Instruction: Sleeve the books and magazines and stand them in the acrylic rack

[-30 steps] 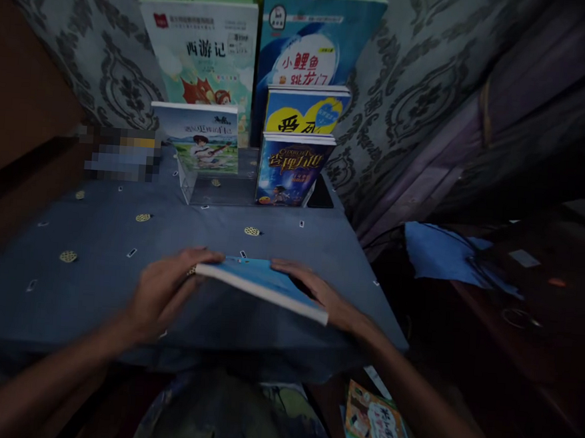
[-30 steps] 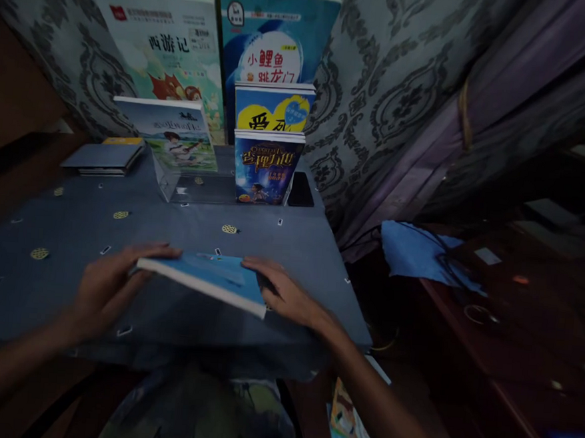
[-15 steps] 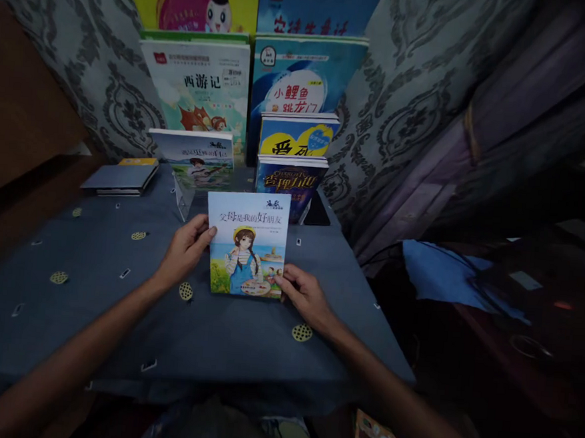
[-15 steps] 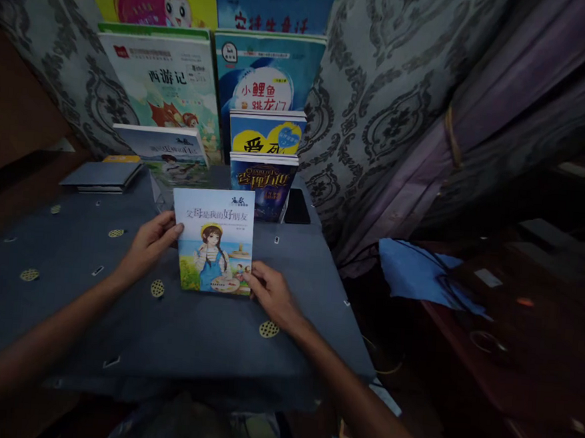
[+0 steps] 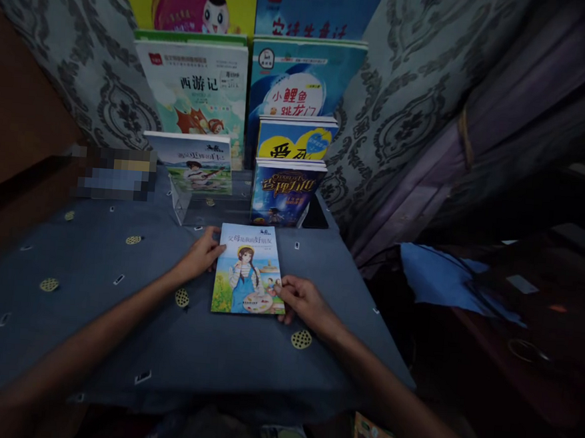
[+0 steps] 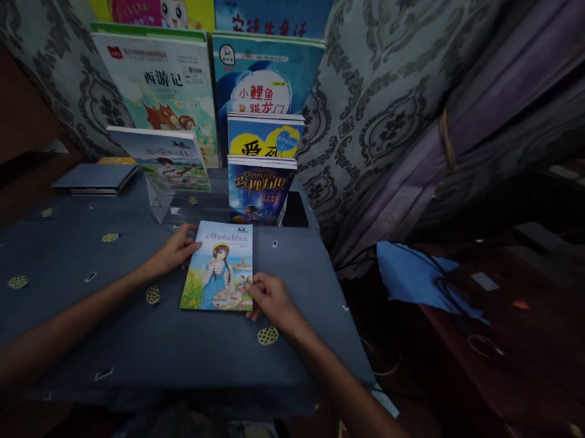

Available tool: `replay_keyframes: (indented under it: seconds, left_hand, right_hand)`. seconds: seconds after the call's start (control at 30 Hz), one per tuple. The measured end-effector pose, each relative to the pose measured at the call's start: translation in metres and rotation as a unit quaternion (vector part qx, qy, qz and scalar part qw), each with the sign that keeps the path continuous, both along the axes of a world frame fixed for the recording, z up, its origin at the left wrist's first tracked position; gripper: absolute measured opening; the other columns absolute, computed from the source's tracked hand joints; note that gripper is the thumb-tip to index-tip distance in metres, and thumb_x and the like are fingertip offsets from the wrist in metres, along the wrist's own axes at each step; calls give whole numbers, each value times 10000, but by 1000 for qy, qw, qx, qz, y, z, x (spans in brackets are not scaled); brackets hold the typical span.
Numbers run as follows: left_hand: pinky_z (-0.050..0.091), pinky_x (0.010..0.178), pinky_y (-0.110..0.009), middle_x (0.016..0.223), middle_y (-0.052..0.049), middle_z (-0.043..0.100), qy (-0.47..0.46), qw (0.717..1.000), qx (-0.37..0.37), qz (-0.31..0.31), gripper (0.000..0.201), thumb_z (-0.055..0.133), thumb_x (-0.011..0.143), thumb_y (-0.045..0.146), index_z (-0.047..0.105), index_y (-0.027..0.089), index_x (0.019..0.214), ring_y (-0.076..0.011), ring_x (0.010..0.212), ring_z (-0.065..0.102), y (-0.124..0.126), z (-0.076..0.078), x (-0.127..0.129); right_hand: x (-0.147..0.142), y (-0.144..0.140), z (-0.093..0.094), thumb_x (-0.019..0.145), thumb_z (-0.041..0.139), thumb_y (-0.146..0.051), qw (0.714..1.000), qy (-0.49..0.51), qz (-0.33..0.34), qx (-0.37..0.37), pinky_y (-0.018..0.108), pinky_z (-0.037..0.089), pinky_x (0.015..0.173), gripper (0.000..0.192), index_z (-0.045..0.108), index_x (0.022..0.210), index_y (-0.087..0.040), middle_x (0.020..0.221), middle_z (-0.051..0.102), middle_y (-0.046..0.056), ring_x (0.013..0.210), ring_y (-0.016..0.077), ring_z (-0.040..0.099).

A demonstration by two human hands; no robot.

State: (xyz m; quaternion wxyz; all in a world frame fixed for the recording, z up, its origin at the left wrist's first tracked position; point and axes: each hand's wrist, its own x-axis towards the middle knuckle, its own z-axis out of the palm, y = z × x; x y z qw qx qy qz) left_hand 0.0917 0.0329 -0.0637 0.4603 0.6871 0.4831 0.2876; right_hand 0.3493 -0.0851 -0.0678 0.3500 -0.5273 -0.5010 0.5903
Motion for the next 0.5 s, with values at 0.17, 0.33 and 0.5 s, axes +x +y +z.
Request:
replay_keyframes:
  seconds: [0.17,0.33,0.5]
  left_hand:
    - [433,474,-251,629,72,557,121,991,52,-38,405,517,907,315,444,162,1275,-140,465,552,1,8,-1]
    - [506,725,-335,806,-44,689,311,935,165,-42,362,525,951,283,558,151,1286,-240,790,687,-3,16,4]
    - [519,869,-386,1207,-132,665,405,869,284,-27,284,482,993,288,627,177,1210,-290,1134,620,-9,11,8]
  right_hand:
    - [3,3,-1,710,687,-694,1000,-24,0,-13,206,444,370,515,527,786,-210,474,568,-74,402,139,621]
    - [9,4,7,790,637,-582,992,-128,2,7,216,387,366,376,511,758,-229,463,564,-70,355,126,540]
    - [10,16,23,888,563,-377,925,-328,-40,190,250,382,519,261,594,691,-209,545,622,-17,519,153,593]
